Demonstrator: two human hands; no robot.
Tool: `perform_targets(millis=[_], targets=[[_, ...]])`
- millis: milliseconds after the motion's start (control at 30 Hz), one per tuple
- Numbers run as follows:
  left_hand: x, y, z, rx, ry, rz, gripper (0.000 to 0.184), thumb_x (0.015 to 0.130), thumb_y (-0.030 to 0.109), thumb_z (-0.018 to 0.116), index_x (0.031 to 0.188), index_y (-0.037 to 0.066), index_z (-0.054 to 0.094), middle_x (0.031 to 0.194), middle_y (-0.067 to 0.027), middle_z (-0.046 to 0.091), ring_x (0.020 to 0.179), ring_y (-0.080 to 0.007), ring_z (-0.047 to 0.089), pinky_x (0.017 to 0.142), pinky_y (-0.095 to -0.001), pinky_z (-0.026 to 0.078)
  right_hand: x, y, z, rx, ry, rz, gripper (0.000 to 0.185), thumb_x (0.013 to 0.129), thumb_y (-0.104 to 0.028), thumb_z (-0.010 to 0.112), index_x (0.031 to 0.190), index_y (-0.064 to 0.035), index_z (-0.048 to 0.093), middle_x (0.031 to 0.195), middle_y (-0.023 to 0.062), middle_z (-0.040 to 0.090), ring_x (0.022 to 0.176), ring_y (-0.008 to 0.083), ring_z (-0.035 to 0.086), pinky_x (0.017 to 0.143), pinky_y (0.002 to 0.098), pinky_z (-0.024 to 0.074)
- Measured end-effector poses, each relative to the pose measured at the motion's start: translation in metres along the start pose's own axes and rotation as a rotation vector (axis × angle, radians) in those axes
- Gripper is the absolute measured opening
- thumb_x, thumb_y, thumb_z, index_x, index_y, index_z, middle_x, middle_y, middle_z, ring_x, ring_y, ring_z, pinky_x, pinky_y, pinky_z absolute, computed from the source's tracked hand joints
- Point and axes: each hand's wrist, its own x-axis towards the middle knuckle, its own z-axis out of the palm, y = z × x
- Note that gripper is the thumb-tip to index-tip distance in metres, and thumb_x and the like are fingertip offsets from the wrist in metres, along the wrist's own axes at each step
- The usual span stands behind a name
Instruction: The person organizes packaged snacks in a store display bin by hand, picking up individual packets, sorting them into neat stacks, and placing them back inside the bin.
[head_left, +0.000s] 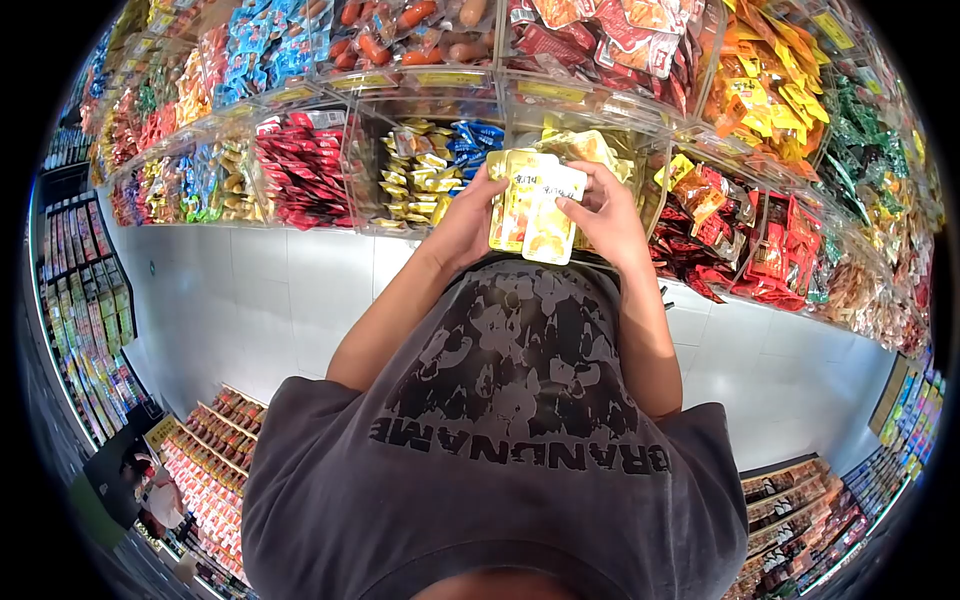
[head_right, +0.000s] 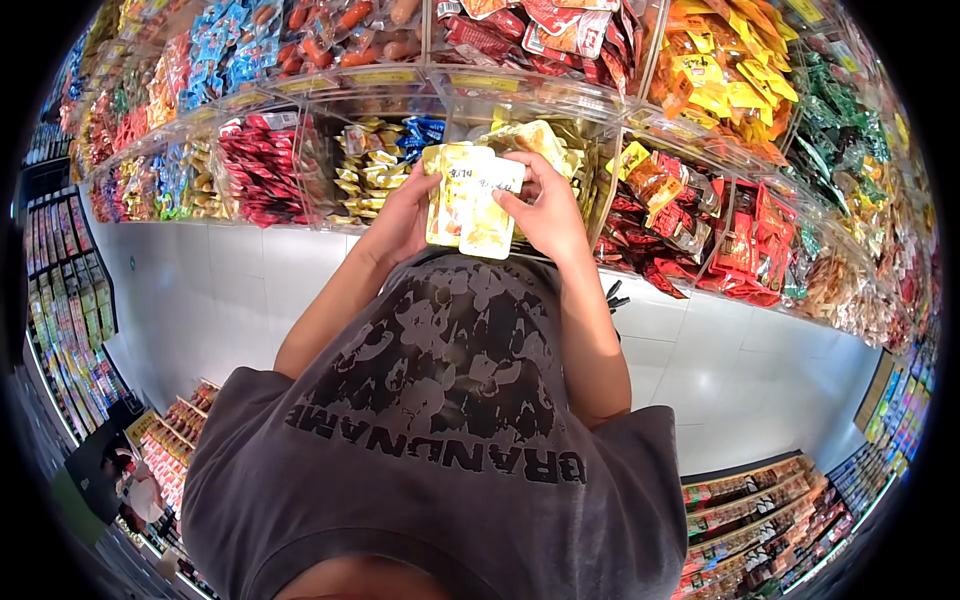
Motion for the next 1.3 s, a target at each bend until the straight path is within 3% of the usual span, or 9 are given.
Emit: perform_targets(millis=[733, 800, 867, 967, 1200, 1300], targets=[[-0.007, -0.002, 0.005, 0.023, 0.019, 0.012, 0.048, 0.105, 0.012, 0.044, 0.15, 0.01, 0.028, 0.141, -0.0141, 0.05, 0.127, -0.0263, 0.057, 0.102, -0.0451, 0.053, 0.001, 0.005, 0.005, -0.025, 0.005, -0.03, 0.048, 0.088, 0.001, 0.073, 0.132, -0.0008, 0.054, 0.109, 0.0085, 0.069, 0.092, 0.0114, 0.065, 0.078, 0.0254, 0.0532], [-0.008, -0.001, 0.006, 0.052, -0.024, 0.021, 0.049, 0.104, 0.013, 0.046, 0.151, 0.01, 0.028, 0.142, -0.0135, 0.05, 0.128, -0.0261, 0.056, 0.103, -0.0447, 0.053, 0.001, 0.006, 0.007, -0.022, 0.01, -0.03, 0.048, 0.088, 0.001, 0.074, 0.132, -0.0009, 0.054, 0.108, 0.0079, 0.068, 0.091, 0.0113, 0.065, 0.077, 0.0252, 0.0531], [-0.009, -0.002, 0.006, 0.062, -0.028, 0.016, 0.05, 0.104, 0.014, 0.047, 0.151, 0.01, 0.028, 0.142, -0.0133, 0.05, 0.128, -0.0259, 0.056, 0.103, -0.0449, 0.052, 0.002, 0.009, 0.009, -0.005, 0.045, -0.054, 0.047, 0.085, -0.004, 0.077, 0.127, -0.001, 0.057, 0.098, 0.005, 0.065, 0.08, 0.01, 0.061, 0.069, 0.0251, 0.0517], [-0.011, 0.001, 0.011, 0.063, -0.038, 0.001, 0.05, 0.104, 0.015, 0.048, 0.151, 0.01, 0.029, 0.142, -0.0134, 0.05, 0.128, -0.0263, 0.056, 0.104, -0.0456, 0.052, 0.001, 0.007, 0.008, -0.054, 0.014, -0.022, 0.048, 0.089, -0.001, 0.074, 0.132, -0.001, 0.053, 0.103, 0.0046, 0.063, 0.087, 0.0104, 0.064, 0.073, 0.0251, 0.0527], [-0.005, 0.005, -0.004, -0.164, -0.193, -0.186, 0.047, 0.108, 0.024, 0.043, 0.15, 0.01, 0.028, 0.142, -0.0155, 0.051, 0.127, -0.03, 0.058, 0.105, -0.0478, 0.051, 0.001, 0.013, 0.007, -0.045, 0.032, -0.033, 0.05, 0.088, 0.0, 0.075, 0.133, -0.0009, 0.053, 0.103, 0.0038, 0.059, 0.082, 0.0105, 0.064, 0.067, 0.024, 0.0531], [-0.008, 0.001, 0.005, -0.026, -0.091, -0.121, 0.044, 0.11, 0.028, 0.039, 0.149, 0.011, 0.03, 0.143, -0.0154, 0.051, 0.127, -0.0292, 0.058, 0.105, -0.0468, 0.051, 0.001, 0.015, 0.007, 0.026, 0.052, -0.031, 0.049, 0.084, -0.005, 0.08, 0.128, -0.0019, 0.057, 0.094, 0.0021, 0.053, 0.079, 0.0103, 0.061, 0.067, 0.0246, 0.051]])
